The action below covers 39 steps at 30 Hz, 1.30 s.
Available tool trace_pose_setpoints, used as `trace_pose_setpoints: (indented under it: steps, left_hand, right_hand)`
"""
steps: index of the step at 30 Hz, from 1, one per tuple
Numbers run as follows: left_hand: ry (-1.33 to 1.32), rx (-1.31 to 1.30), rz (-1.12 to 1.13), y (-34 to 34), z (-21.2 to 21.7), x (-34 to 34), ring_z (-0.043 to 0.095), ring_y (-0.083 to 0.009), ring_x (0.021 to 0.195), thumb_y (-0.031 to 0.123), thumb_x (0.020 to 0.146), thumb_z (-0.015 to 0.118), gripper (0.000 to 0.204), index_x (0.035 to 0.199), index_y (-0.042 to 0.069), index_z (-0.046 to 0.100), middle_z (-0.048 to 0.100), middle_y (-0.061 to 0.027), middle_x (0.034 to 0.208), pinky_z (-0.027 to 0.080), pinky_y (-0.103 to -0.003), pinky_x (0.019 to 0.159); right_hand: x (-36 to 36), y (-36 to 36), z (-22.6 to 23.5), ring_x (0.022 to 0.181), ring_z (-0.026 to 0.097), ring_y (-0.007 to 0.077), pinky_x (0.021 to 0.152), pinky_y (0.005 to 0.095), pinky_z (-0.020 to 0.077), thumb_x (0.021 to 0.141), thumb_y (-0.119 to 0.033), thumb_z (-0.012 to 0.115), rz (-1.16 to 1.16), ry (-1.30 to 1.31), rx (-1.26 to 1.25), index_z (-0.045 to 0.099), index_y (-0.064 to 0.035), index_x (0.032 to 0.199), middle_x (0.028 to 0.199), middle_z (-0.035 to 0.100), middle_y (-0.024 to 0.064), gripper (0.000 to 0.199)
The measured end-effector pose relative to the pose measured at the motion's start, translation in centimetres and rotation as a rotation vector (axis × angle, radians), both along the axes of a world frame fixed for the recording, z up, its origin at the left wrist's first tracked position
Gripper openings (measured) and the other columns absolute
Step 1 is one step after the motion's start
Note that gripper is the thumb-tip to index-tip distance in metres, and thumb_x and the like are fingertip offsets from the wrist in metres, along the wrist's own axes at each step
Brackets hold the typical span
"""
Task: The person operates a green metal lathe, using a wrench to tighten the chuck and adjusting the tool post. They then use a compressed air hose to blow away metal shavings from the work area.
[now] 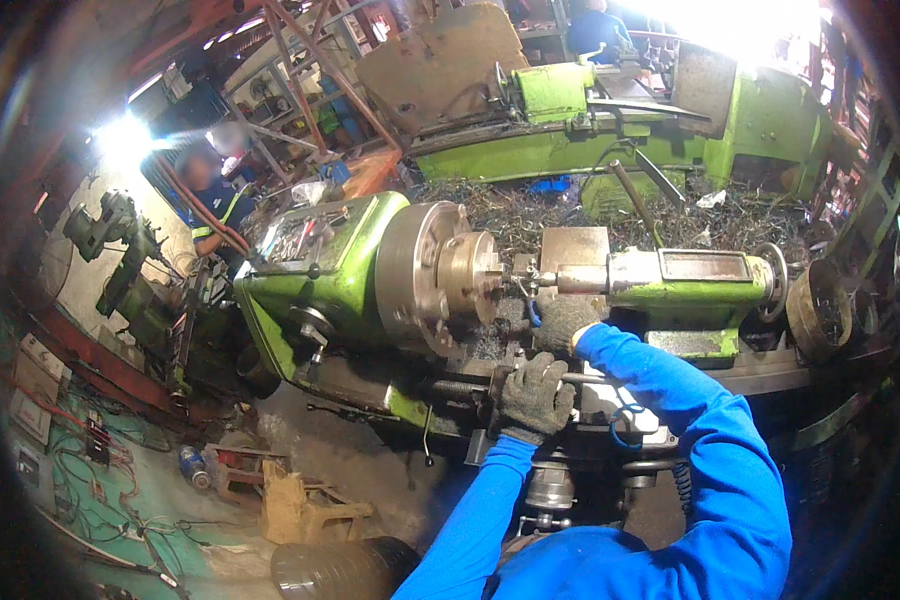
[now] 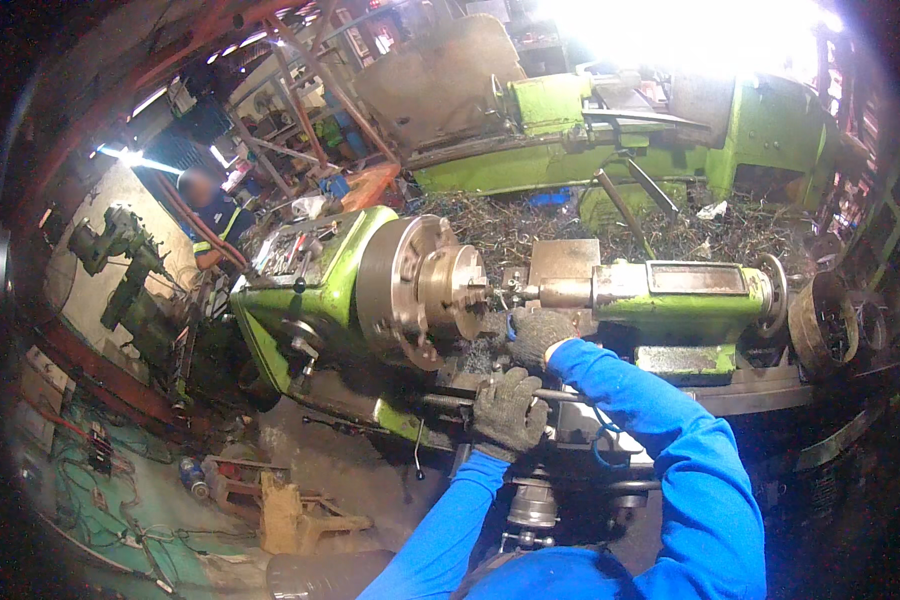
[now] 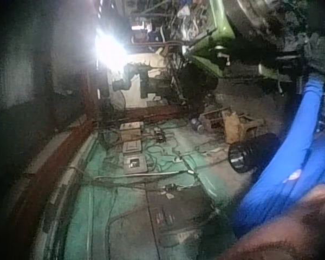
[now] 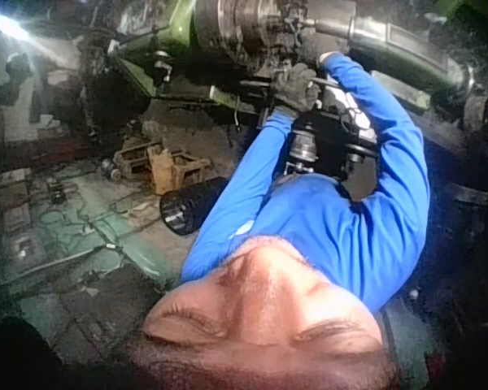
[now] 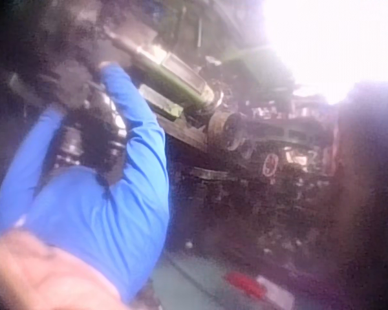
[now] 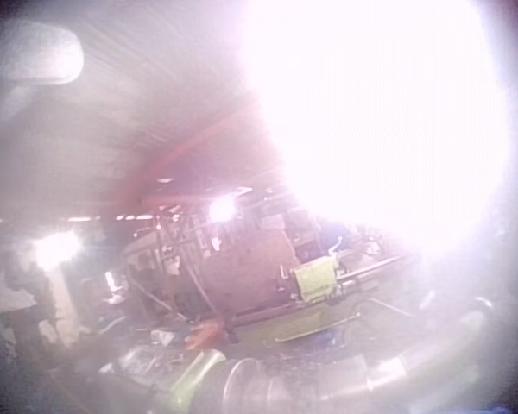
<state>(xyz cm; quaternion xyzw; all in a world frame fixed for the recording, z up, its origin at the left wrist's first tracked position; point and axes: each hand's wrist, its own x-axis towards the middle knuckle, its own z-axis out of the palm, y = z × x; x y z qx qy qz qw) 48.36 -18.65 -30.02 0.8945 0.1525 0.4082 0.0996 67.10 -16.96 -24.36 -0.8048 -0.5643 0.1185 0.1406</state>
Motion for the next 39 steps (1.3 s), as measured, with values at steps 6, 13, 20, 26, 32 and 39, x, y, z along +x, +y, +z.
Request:
trace_pose_setpoints:
  steps: [6, 13, 20, 26, 32, 39]
  left_hand:
    - [0.022, 0.02, 0.014, -0.1, 0.4, -0.2, 0.063, -0.0386, 0.115, 0.032, 0.083, 0.071, 0.038, 0.116, 0.012, 0.07, 0.067, -0.0156, 0.124, 0.047, -0.055, 0.101]
    - [0.005, 0.026, 0.007, 0.0, 0.3, -0.1, 0.064, -0.0385, 0.112, 0.032, 0.083, 0.07, 0.039, 0.117, 0.012, 0.07, 0.067, -0.0157, 0.123, 0.048, -0.054, 0.1]
    - [0.009, 0.024, 0.028, 0.1, 0.2, -0.4, 0.065, -0.0385, 0.111, 0.032, 0.083, 0.071, 0.039, 0.116, 0.012, 0.07, 0.067, -0.0158, 0.122, 0.049, -0.054, 0.098]
    - [0.002, 0.028, 0.01, 0.1, 0.2, 0.0, 0.064, -0.0384, 0.112, 0.033, 0.083, 0.07, 0.038, 0.115, 0.012, 0.07, 0.067, -0.0147, 0.122, 0.048, -0.054, 0.099]
    - [0.009, 0.017, 0.005, 0.2, 0.0, -0.1, 0.064, -0.0386, 0.113, 0.033, 0.083, 0.071, 0.038, 0.115, 0.012, 0.07, 0.067, -0.0148, 0.122, 0.048, -0.054, 0.1]
    - [0.007, 0.014, 0.009, 0.0, 0.3, -0.2, 0.063, -0.0395, 0.114, 0.032, 0.082, 0.071, 0.039, 0.115, 0.012, 0.07, 0.067, -0.0154, 0.122, 0.047, -0.055, 0.103]
  right_hand:
    - [0.3, 0.6, -0.8, 0.107, 0.071, 0.0437, 0.092, 0.0545, 0.0554, 0.087, -0.04, 0.066, 0.036, -0.017, -0.035, 0.065, -0.0061, 0.123, 0.115, 0.07, 0.0263, 0.05]
    - [0.6, 1.0, -2.0, 0.106, 0.071, 0.0434, 0.091, 0.0546, 0.0554, 0.085, -0.039, 0.067, 0.047, -0.034, -0.007, 0.063, -0.0055, 0.123, 0.114, 0.07, 0.0267, 0.05]
    - [-0.9, -0.3, 1.7, 0.104, 0.072, 0.0411, 0.091, 0.0527, 0.0567, 0.083, -0.04, 0.07, 0.001, 0.007, -0.039, 0.07, -0.0044, 0.116, 0.11, 0.073, 0.026, 0.049]
    - [0.0, -0.1, -0.5, 0.101, 0.073, 0.043, 0.09, 0.0523, 0.0574, 0.083, -0.038, 0.07, -0.02, -0.075, 0.027, 0.072, -0.0043, 0.113, 0.106, 0.074, 0.0262, 0.045]
    - [0.4, 0.1, -1.0, 0.1, 0.072, 0.0436, 0.086, 0.0553, 0.0557, 0.076, -0.039, 0.075, 0.024, -0.015, 0.009, 0.067, -0.0054, 0.112, 0.105, 0.074, 0.0241, 0.049]
    - [-0.4, -0.3, 0.9, 0.104, 0.072, 0.043, 0.089, 0.054, 0.057, 0.085, -0.038, 0.067, 0.029, -0.042, -0.023, 0.067, -0.006, 0.12, 0.111, 0.072, 0.026, 0.048]
